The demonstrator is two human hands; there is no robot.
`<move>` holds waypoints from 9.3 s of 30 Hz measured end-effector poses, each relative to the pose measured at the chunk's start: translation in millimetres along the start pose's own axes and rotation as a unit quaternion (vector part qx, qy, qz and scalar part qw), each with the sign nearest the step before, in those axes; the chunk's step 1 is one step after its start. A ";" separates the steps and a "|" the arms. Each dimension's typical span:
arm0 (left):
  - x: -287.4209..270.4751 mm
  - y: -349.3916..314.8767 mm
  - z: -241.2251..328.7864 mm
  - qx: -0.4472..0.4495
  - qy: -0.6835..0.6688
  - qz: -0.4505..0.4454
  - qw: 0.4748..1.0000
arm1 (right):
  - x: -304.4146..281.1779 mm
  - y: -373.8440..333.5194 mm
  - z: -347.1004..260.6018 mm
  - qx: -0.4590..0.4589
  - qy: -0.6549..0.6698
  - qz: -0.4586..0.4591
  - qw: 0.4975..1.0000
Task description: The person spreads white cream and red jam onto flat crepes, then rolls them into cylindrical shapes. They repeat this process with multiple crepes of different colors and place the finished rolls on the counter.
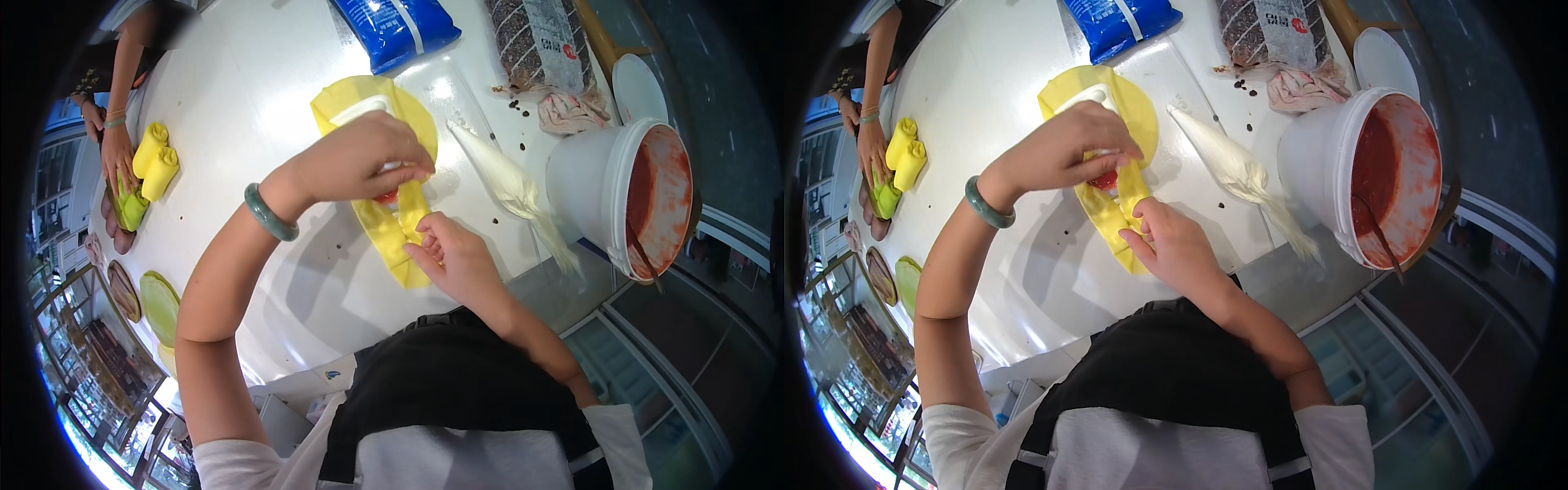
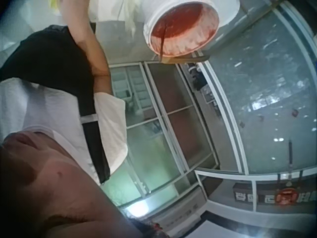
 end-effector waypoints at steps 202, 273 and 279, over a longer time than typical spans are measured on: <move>-114.6 -308.3 -51.2 -0.342 -0.311 0.398 0.792 | 158.6 287.9 -169.7 -0.062 0.165 -0.393 0.903; 305.6 -454.2 263.5 -0.530 0.110 0.646 0.538 | 116.5 -4.1 -24.4 -0.407 -0.204 -0.121 0.882; 261.3 -558.9 243.6 -0.523 0.154 0.661 0.515 | 125.8 -12.4 -53.5 -0.398 -0.185 -0.011 0.899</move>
Point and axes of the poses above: each hand's wrist, its own y-axis towards the middle knuckle, its own x-axis out of the palm, z = x × y, the point moved 4 cm from there along y, towards the middle knuckle, and after that the axes turned 4 degrees about -x, right-handed, at the moved point
